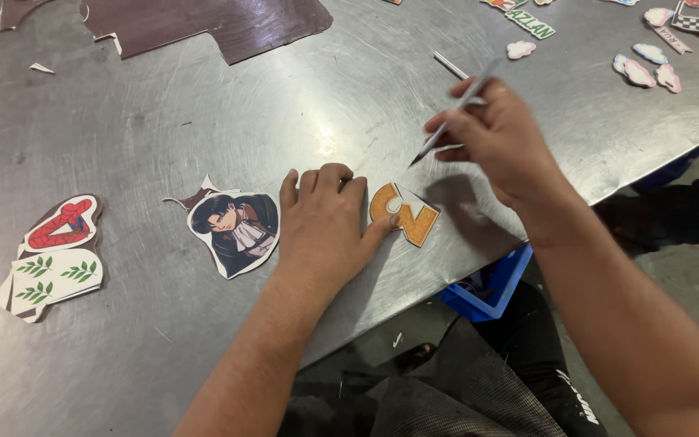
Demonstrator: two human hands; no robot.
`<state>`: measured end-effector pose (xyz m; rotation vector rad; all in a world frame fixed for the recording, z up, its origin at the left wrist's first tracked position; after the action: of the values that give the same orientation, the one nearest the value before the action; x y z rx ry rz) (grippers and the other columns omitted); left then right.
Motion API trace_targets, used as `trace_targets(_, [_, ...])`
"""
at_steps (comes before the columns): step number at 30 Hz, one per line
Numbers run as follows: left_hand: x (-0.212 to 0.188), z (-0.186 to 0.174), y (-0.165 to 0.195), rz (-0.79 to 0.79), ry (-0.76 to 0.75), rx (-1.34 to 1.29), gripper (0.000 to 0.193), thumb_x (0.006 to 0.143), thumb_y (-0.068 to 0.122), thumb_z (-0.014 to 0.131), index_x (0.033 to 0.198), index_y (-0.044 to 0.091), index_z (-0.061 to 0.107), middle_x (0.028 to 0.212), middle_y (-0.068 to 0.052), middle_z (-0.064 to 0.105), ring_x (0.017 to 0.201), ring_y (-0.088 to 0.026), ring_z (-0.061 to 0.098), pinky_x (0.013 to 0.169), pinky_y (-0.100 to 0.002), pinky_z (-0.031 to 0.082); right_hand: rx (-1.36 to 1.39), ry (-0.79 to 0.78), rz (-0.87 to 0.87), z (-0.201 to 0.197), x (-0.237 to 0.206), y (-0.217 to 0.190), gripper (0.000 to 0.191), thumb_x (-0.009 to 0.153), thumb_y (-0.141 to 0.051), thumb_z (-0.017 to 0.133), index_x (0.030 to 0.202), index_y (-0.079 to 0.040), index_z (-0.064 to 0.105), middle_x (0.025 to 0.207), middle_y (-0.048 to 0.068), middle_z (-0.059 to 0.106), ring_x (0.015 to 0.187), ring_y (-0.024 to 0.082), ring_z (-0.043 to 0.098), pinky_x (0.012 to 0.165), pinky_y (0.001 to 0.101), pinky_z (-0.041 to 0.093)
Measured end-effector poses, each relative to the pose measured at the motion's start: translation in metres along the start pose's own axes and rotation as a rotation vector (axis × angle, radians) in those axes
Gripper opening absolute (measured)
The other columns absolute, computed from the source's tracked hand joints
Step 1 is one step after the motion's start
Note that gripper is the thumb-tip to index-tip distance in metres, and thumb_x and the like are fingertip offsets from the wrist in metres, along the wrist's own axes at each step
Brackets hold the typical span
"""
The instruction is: The person uses a craft knife to cut around the edges of a printed number '3' sticker on a metal worktable. They hold the sticker with the left hand and carefully trim the excess backing material with the right hand, then discard the cut pieces into a blue bin.
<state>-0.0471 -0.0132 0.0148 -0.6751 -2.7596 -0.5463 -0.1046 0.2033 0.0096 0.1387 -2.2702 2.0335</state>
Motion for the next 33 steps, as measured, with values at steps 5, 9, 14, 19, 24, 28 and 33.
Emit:
trace_targets(5, [0.002, 0.002, 0.002, -0.026, -0.013, -0.040, 0.059, 0.078, 0.052, 0.077, 0.117, 0.008, 0.072, 0.124, -0.011, 0.059, 0.123, -0.031, 0.051, 0.116, -0.061, 0.024, 0.230, 0.190, -0.050, -0.031, -0.045, 0.018, 0.023, 0.107, -0.008, 0.056, 0.128, -0.007, 0.046, 0.109, 0.014, 0.071, 0.095, 0.019, 0.072, 0.079, 0.0326, 0.064])
trace_targets(9, [0.002, 0.005, 0.005, -0.036, -0.023, -0.050, 0.059, 0.076, 0.051, 0.080, 0.117, 0.010, 0.072, 0.126, -0.010, 0.059, 0.125, -0.032, 0.050, 0.116, -0.061, 0.022, 0.219, 0.217, -0.158, -0.030, -0.084, 0.024, 0.023, 0.106, -0.003, 0.060, 0.123, -0.006, 0.045, 0.109, 0.013, 0.069, 0.101, 0.019, 0.073, 0.081, 0.0324, 0.065])
trace_targets(14, [0.003, 0.003, 0.007, -0.063, -0.033, -0.087, 0.050, 0.075, 0.048, 0.080, 0.113, 0.016, 0.073, 0.127, -0.008, 0.059, 0.127, -0.031, 0.049, 0.118, -0.062, 0.020, 0.084, 0.315, -0.103, -0.041, -0.102, 0.024, 0.021, 0.101, -0.004, 0.067, 0.113, -0.002, 0.050, 0.104, 0.010, 0.069, 0.095, 0.015, 0.073, 0.075, 0.0297, 0.065])
trace_targets(19, [-0.002, 0.004, 0.005, -0.067, -0.032, -0.097, 0.049, 0.075, 0.048, 0.080, 0.111, 0.017, 0.073, 0.130, -0.008, 0.058, 0.130, -0.031, 0.046, 0.118, -0.063, 0.018, 0.065, 0.322, 0.096, -0.042, -0.110, 0.031, 0.020, 0.096, -0.005, 0.070, 0.107, -0.001, 0.054, 0.092, 0.009, 0.070, 0.080, 0.014, 0.073, 0.069, 0.0271, 0.063])
trace_targets(24, [-0.003, 0.008, 0.003, -0.088, -0.076, -0.101, 0.055, 0.073, 0.050, 0.081, 0.115, 0.016, 0.071, 0.133, -0.007, 0.056, 0.133, -0.030, 0.045, 0.119, -0.063, 0.016, 0.122, 0.265, 0.219, -0.033, -0.103, 0.031, 0.019, 0.092, -0.005, 0.074, 0.104, -0.002, 0.060, 0.087, 0.008, 0.071, 0.077, 0.014, 0.073, 0.067, 0.0256, 0.062])
trace_targets(28, [-0.006, 0.004, 0.001, -0.079, -0.081, -0.102, 0.068, 0.074, 0.055, 0.080, 0.126, 0.014, 0.067, 0.135, -0.008, 0.056, 0.134, -0.031, 0.043, 0.119, -0.064, 0.016, 0.137, 0.220, 0.309, -0.028, -0.096, 0.029, 0.018, 0.090, -0.010, 0.075, 0.101, -0.005, 0.062, 0.084, 0.006, 0.071, 0.075, 0.014, 0.073, 0.063, 0.0255, 0.061])
trace_targets(33, [-0.009, 0.001, 0.007, -0.010, -0.092, -0.116, 0.101, 0.060, 0.070, 0.083, 0.138, 0.009, 0.059, 0.140, -0.011, 0.053, 0.138, -0.033, 0.041, 0.114, -0.066, 0.012, 0.112, 0.169, 0.336, -0.021, -0.093, 0.028, 0.016, 0.091, -0.014, 0.075, 0.099, -0.006, 0.063, 0.085, 0.006, 0.072, 0.074, 0.013, 0.073, 0.062, 0.0251, 0.060])
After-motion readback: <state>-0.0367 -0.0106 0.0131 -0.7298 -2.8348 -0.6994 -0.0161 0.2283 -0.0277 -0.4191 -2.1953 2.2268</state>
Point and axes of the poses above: each hand's wrist, its own x-axis towards the middle knuckle, its own z-axis out of the palm, y = z × x, the point moved 7 cm from there along x, towards the middle knuckle
